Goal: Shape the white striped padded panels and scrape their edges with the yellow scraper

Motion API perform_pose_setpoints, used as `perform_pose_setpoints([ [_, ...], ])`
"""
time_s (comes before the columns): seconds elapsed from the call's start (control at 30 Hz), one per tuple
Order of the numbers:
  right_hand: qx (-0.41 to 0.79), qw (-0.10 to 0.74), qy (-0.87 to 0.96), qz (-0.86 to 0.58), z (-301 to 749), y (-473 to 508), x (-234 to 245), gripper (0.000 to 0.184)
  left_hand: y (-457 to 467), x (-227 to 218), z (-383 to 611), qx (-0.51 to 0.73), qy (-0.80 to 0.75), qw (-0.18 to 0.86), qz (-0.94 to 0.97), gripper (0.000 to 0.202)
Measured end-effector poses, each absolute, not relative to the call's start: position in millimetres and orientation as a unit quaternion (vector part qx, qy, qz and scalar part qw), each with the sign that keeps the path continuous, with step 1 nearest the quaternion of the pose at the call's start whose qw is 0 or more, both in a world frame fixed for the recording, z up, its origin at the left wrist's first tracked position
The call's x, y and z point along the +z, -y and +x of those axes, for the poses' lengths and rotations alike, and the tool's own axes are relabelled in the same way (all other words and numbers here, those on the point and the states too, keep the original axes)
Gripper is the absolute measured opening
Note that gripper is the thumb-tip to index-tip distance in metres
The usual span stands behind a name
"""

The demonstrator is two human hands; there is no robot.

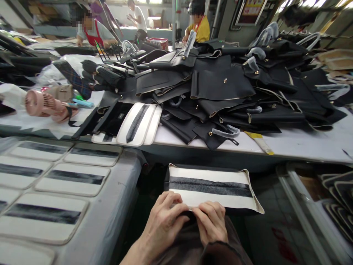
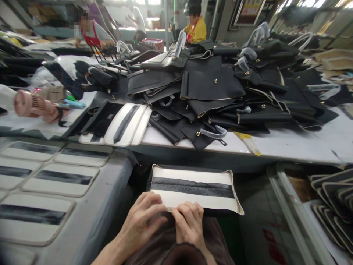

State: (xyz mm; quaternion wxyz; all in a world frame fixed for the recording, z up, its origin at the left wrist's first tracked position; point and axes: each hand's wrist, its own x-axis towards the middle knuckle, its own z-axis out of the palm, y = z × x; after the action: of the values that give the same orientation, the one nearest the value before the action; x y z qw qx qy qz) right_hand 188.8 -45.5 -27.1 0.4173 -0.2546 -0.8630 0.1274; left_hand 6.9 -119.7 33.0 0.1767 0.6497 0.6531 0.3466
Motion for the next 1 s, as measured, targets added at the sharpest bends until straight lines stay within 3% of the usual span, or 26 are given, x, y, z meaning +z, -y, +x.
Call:
perform_pose_setpoints([
  [0.4, 0.239, 0.403, 0.867, -0.167, 188.6, 38.9, -27.9, 0.019, 118.3, 33.1, 8.8, 0.312, -0.664, 0.163, 0.659, 0.018],
  [0.57, 0.252, 0.387, 0.864, -0.202, 175.7, 36.3, -4.4, 0.017, 120.3, 36.6, 8.7, 0.313, -0.674, 0.143, 0.654, 0.003],
  [0.67, 0.260, 0.377, 0.860, -0.226, 164.1, 37.5, 8.7, 0.016, 122.3, 36.4, 7.3, 0.306, -0.684, 0.129, 0.649, 0.007],
  [1.0, 0.150, 0.436, 0.836, -0.298, 191.7, 65.4, -1.3, 0.043, 124.4, 31.8, 3.5, 0.281, -0.721, 0.086, 0.628, 0.014],
])
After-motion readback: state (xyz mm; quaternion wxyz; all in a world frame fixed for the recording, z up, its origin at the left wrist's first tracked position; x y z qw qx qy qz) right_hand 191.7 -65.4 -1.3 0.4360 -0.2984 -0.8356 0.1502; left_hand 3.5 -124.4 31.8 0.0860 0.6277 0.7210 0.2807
